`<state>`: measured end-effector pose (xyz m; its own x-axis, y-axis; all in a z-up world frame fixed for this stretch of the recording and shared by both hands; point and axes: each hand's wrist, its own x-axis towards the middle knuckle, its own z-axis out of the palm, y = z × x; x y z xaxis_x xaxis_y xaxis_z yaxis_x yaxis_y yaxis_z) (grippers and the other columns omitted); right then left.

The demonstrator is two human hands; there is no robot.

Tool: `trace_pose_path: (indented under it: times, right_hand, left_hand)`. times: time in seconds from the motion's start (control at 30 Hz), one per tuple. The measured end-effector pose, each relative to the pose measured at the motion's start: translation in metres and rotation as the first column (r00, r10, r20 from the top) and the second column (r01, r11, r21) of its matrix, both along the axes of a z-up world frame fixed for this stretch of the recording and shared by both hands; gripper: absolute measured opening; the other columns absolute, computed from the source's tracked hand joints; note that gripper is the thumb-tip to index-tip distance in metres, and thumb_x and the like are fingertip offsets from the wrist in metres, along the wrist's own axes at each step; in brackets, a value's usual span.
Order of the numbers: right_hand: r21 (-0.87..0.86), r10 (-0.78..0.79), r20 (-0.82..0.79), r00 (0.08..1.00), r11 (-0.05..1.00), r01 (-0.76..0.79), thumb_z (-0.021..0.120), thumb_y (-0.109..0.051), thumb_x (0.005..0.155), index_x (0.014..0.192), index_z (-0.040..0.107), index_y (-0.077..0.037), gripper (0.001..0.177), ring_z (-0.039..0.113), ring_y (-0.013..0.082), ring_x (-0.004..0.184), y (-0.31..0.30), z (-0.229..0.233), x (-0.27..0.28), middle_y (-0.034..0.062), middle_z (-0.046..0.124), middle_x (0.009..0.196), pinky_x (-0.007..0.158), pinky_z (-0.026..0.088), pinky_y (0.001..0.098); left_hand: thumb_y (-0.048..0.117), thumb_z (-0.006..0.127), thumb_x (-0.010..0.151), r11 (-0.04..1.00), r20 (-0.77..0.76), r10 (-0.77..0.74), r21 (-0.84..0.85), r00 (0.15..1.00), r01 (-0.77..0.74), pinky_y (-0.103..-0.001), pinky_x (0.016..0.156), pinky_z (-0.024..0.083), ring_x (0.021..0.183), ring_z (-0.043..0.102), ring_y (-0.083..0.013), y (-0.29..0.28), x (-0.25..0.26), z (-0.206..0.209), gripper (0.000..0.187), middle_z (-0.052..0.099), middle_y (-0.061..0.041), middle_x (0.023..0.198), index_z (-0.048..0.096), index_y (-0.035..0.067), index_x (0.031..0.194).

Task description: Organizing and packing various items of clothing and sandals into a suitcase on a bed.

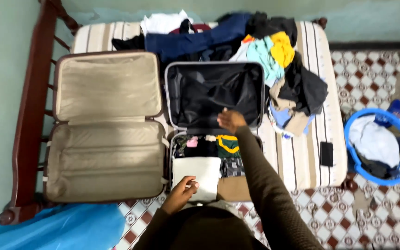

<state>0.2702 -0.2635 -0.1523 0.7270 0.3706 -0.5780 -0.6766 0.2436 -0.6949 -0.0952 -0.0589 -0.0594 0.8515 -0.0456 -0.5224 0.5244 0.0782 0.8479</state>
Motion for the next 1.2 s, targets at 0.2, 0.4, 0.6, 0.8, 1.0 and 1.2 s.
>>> trace_pose_path:
  times: [0.2,0.4,0.6,0.8,1.0,1.2]
  right_hand:
    - [-0.245,-0.1,-0.213,0.972,0.968,0.046,0.057,-0.033,0.1,0.12,0.063,-0.007,0.033,0.07,0.0349,0.099,-0.041,-0.124,-0.134,0.0149,0.07,0.115,0.082,0.06,0.0458]
    - [0.364,0.174,-0.342,0.923,0.931,-0.041,0.062,-0.021,0.097,0.112,0.056,-0.009,0.02,0.06,0.025,0.077,-0.076,-0.237,-0.237,0.0046,0.057,0.094,0.06,0.05,0.0389]
    - [-0.379,0.137,-0.219,0.966,0.901,-0.214,0.074,-0.024,0.091,0.129,0.062,-0.014,0.041,0.062,0.0217,0.09,-0.071,-0.245,-0.317,0.0059,0.066,0.107,0.075,0.057,0.0401]
    - [-0.576,0.368,-0.109,0.923,0.733,-0.361,0.077,-0.034,0.088,0.133,0.05,0.002,0.064,0.067,0.0213,0.096,-0.04,-0.176,-0.339,0.0126,0.068,0.113,0.078,0.056,0.0342]
    - [-0.592,0.375,-0.062,0.925,0.733,-0.336,0.077,-0.039,0.091,0.108,0.071,0.012,0.055,0.063,0.0256,0.088,-0.031,-0.168,-0.333,0.0224,0.071,0.1,0.077,0.052,0.0379]
    - [-0.72,0.37,0.083,0.925,0.664,-0.202,0.076,-0.028,0.086,0.107,0.068,-0.004,0.033,0.065,0.0153,0.081,0.001,-0.164,-0.33,0.0059,0.069,0.092,0.074,0.054,0.0326]
  left_hand:
    - [0.04,0.068,0.098,0.844,-0.106,-0.306,0.429,0.946,0.321,-0.035,0.087,0.055,0.1,0.069,-0.0205,0.025,-0.006,-0.068,0.056,0.065,-0.011,0.123,0.049,0.007,0.139]
    - [0.036,0.066,0.093,0.848,-0.286,-0.229,0.412,0.931,0.335,-0.04,0.074,0.055,0.081,0.067,-0.0256,0.025,0.003,-0.122,0.053,0.072,-0.011,0.106,0.054,0.01,0.138]
    - [0.036,0.069,0.094,0.833,-0.01,-0.105,0.545,0.994,0.093,-0.038,0.089,0.054,0.102,0.07,-0.0272,0.023,-0.01,-0.185,0.054,0.068,-0.017,0.12,0.056,0.0,0.132]
    - [0.041,0.069,0.095,0.792,-0.21,-0.165,0.554,0.964,0.257,-0.043,0.096,0.052,0.11,0.068,-0.0342,0.025,-0.033,-0.203,0.061,0.068,-0.023,0.119,0.055,-0.006,0.131]
    - [0.042,0.063,0.091,0.901,-0.357,-0.121,0.352,0.926,0.254,-0.041,0.083,0.057,0.093,0.074,-0.0296,0.025,-0.041,-0.165,0.061,0.074,-0.015,0.105,0.055,-0.002,0.133]
    - [0.05,0.066,0.096,0.863,-0.104,-0.102,0.485,0.989,0.14,-0.033,0.081,0.054,0.097,0.068,-0.0198,0.015,-0.041,-0.162,0.068,0.066,-0.016,0.12,0.055,-0.005,0.134]
